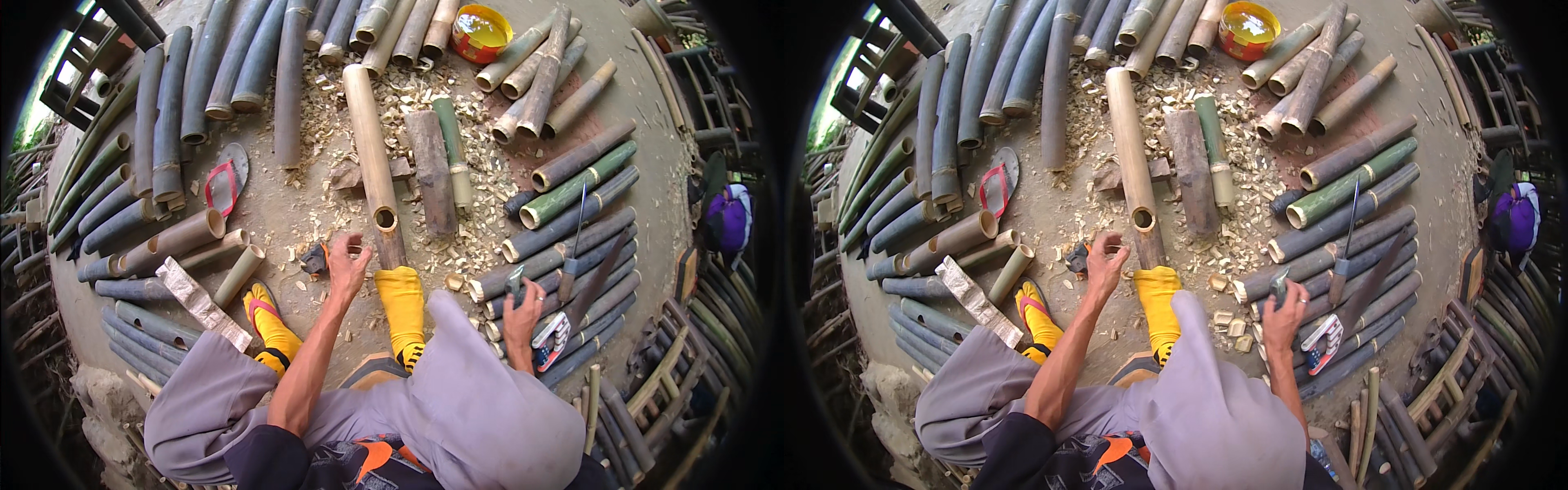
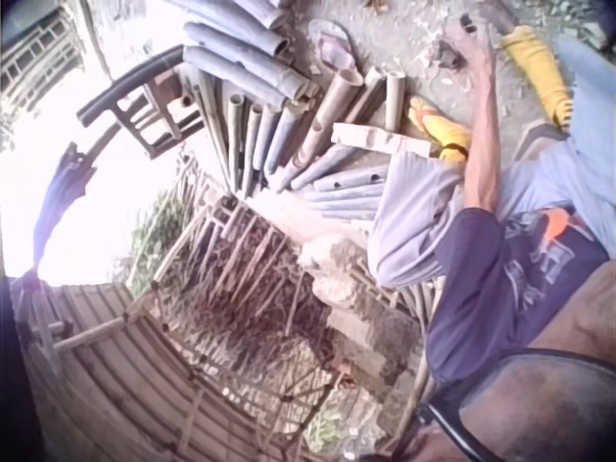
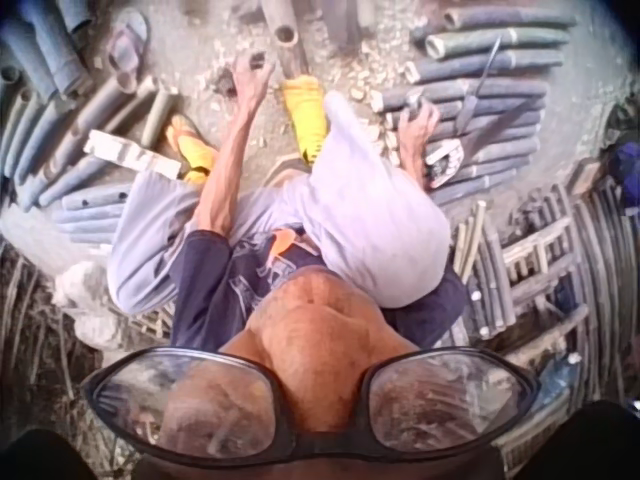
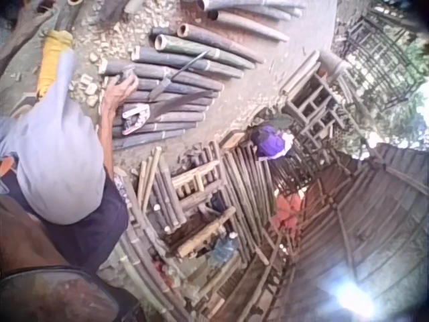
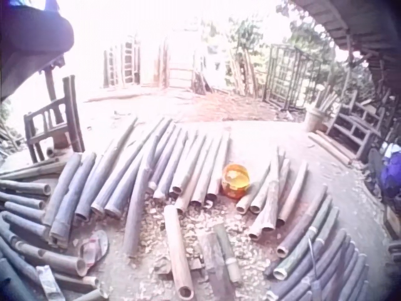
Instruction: The person sits on the ground surrounded by bamboo poles and uses a tape measure to mark a length on a bamboo pole. They then use a machete and a wooden mallet to chop a hole into the pole. Finally, they use a hand drill to widen the hole and test the fit of another bamboo piece.
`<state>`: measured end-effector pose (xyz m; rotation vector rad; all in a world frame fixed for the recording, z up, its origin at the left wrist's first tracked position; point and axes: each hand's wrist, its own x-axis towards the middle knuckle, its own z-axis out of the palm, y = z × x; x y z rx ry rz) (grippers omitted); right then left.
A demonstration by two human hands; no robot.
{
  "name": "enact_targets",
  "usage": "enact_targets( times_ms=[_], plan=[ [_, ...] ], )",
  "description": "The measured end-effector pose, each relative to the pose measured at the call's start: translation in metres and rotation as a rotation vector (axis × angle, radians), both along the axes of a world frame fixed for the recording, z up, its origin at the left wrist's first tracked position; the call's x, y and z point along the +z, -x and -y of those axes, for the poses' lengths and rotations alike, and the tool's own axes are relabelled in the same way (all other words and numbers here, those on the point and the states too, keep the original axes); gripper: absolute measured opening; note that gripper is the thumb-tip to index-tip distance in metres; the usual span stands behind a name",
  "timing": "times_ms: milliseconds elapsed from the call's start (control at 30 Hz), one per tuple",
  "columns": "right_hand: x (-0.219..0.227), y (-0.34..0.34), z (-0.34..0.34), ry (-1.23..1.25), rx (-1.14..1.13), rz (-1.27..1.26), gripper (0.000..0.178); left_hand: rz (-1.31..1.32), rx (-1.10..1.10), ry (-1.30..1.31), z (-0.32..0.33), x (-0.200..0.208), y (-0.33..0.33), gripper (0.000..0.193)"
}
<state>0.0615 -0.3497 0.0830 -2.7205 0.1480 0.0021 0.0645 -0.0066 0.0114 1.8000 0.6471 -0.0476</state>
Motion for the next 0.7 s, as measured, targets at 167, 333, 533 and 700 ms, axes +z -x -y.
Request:
enact_targets(
  times_ms=[167, 333, 533, 700],
  plan=[
    [-0.014, -0.032, -0.087, -0.295, 0.188, -0.129, 0.046, -0.067, -0.032, 0.046, 0.021, -0.005, 0.012, 0.037],
    [-0.036, -0.107, -0.154, 0.097, 0.500, 0.235, 0.058, -0.063, -0.067, -0.024, 0.016, -0.013, 0.016, 0.035],
    [-0.075, -0.169, -0.129, 0.094, 0.408, 0.150, 0.064, -0.130, -0.079, -0.014, -0.006, -0.008, 0.003, 0.034],
    [-0.068, -0.190, -0.106, 0.069, 0.150, 0.217, 0.052, -0.022, -0.033, -0.439, -0.022, -0.018, 0.007, 0.035]
  ],
)
